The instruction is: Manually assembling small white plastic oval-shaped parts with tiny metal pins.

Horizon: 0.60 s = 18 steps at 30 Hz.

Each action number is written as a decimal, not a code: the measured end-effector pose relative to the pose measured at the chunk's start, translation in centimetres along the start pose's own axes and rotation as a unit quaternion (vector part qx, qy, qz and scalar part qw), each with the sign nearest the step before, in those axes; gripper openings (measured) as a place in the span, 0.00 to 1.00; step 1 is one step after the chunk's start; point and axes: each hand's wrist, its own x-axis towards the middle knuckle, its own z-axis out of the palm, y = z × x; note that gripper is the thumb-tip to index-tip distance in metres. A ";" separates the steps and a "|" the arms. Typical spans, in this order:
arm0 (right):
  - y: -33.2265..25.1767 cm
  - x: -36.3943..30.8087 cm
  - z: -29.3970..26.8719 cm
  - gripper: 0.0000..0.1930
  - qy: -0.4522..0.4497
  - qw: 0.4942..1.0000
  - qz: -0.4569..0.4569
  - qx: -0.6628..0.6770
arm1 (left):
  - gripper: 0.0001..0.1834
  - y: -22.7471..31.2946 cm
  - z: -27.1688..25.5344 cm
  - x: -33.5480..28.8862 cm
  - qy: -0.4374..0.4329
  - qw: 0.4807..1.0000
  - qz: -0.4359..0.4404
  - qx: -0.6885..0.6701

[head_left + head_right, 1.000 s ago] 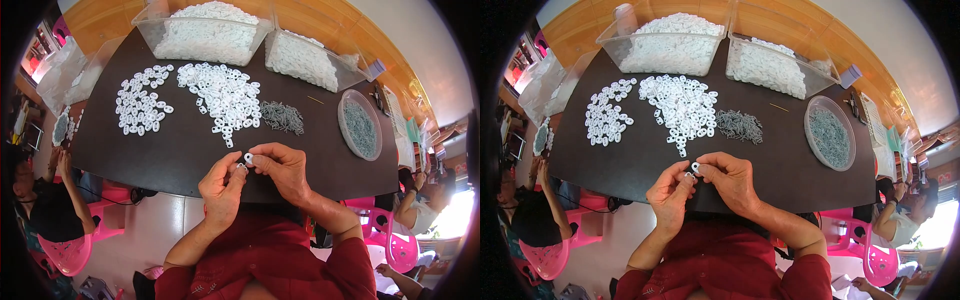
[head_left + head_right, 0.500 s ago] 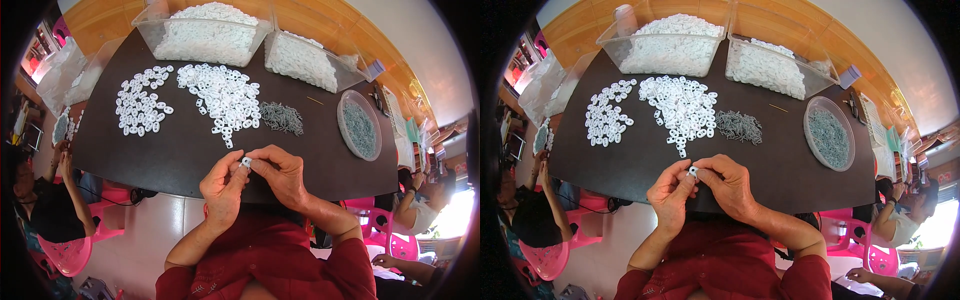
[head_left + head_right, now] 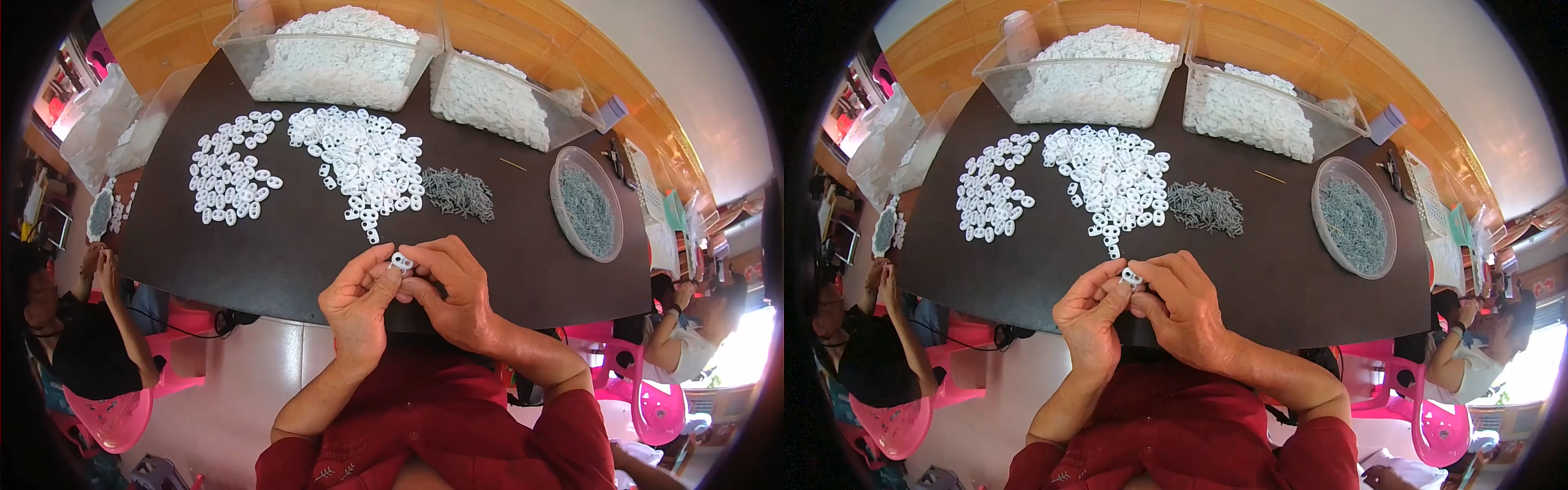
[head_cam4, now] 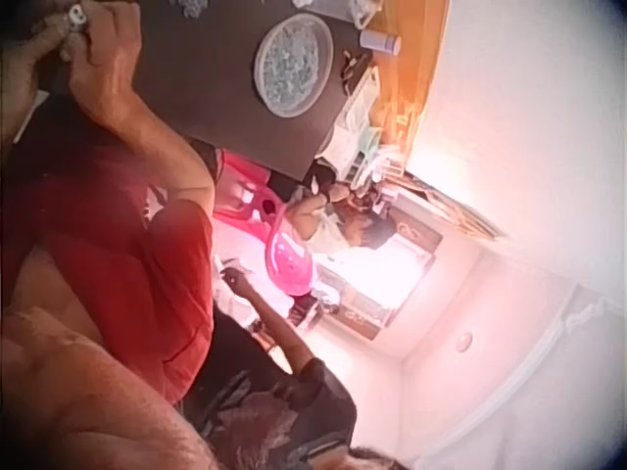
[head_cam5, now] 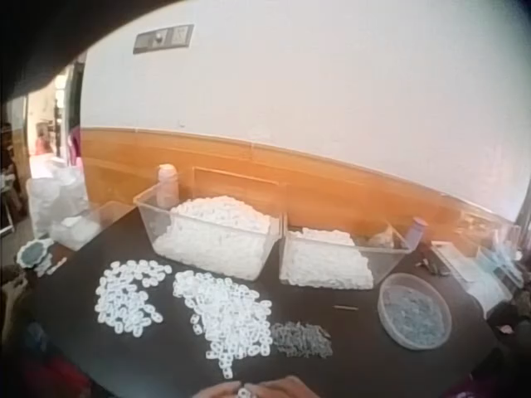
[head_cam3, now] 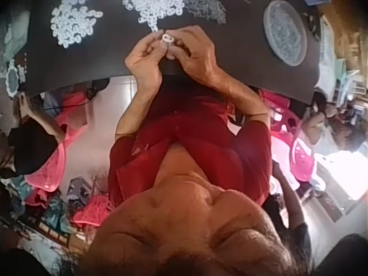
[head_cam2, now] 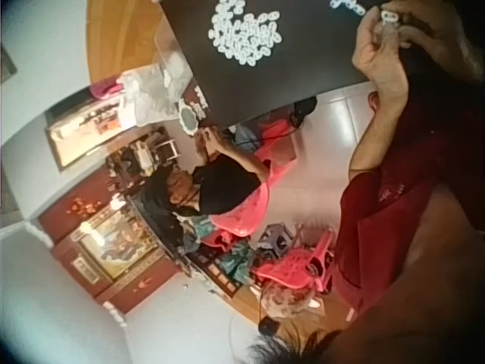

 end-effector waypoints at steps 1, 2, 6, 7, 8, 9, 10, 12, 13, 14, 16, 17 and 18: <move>-0.1 0.1 0.0 0.20 0.001 1.000 -0.015 -0.011 | 0.13 0.1 0.0 0.0 -0.002 1.000 -0.001 0.000; -0.1 0.1 -0.1 0.20 0.001 1.000 -0.015 -0.010 | 0.13 0.2 0.0 -0.1 -0.004 1.000 -0.002 0.000; 0.0 0.2 -0.1 0.20 -0.002 1.000 -0.020 -0.015 | 0.13 0.1 0.2 -0.1 0.006 1.000 0.007 -0.005; 0.1 0.2 0.0 0.20 0.001 0.999 -0.024 -0.020 | 0.13 0.1 0.3 -0.1 0.016 1.000 0.007 -0.006; 0.2 0.2 0.0 0.20 0.001 0.999 -0.024 -0.021 | 0.12 0.1 0.3 -0.1 0.026 1.000 0.008 -0.007; 0.3 0.2 0.0 0.20 0.007 0.998 -0.047 -0.040 | 0.12 0.1 0.3 -0.1 0.026 1.000 0.008 -0.006; 0.4 0.3 0.1 0.19 0.012 0.996 -0.070 -0.059 | 0.12 0.1 0.2 -0.1 0.025 1.000 0.006 -0.010; 0.5 0.3 0.2 0.19 0.018 0.993 -0.087 -0.073 | 0.12 0.2 0.1 -0.2 0.023 1.000 0.004 -0.013; 0.5 0.3 0.2 0.18 0.024 0.991 -0.103 -0.087 | 0.12 0.2 0.2 -0.2 0.023 1.000 0.001 -0.012; 0.6 0.4 0.2 0.18 0.024 0.991 -0.103 -0.087 | 0.12 0.2 0.2 -0.2 0.022 1.000 -0.002 -0.012; 0.7 0.5 0.1 0.16 0.021 0.987 -0.128 -0.098 | 0.12 0.2 0.1 -0.2 0.017 1.000 -0.008 -0.008; 0.7 0.6 0.1 0.16 0.021 0.987 -0.128 -0.098 | 0.12 0.2 0.0 -0.2 0.012 1.000 -0.015 -0.004; 0.7 0.7 -0.1 0.16 0.014 0.987 -0.130 -0.095 | 0.12 0.3 0.0 -0.2 0.012 1.000 -0.016 -0.004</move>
